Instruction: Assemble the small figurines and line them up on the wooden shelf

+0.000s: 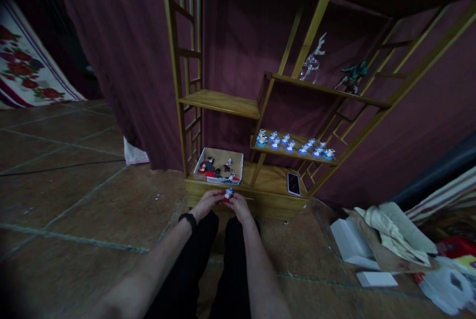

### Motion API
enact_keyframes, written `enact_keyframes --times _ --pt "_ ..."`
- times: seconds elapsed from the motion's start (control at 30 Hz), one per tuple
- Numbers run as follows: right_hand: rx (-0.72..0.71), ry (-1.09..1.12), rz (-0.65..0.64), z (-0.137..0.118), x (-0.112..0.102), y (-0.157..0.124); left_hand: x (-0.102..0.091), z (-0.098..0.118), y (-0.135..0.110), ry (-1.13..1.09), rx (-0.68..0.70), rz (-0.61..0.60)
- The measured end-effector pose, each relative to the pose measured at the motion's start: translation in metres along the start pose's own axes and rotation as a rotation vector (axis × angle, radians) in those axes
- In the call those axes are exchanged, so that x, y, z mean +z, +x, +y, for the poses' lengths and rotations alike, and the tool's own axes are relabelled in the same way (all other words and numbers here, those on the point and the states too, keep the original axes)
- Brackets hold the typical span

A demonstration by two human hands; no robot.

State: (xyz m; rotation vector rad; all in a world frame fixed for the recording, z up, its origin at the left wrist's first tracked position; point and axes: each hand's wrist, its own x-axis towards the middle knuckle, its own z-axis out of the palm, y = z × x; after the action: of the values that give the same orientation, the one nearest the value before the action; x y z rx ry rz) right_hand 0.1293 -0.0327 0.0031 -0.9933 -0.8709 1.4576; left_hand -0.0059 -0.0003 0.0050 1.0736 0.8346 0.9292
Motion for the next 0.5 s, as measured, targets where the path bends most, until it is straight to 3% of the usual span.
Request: enact_keyframes --times 0.5 --pt "0.051 -0.045 -0.007 0.0081 -0.0062 0.0073 -0.004 -0.0058 0.0057 0.061 -0.008 -0.014"
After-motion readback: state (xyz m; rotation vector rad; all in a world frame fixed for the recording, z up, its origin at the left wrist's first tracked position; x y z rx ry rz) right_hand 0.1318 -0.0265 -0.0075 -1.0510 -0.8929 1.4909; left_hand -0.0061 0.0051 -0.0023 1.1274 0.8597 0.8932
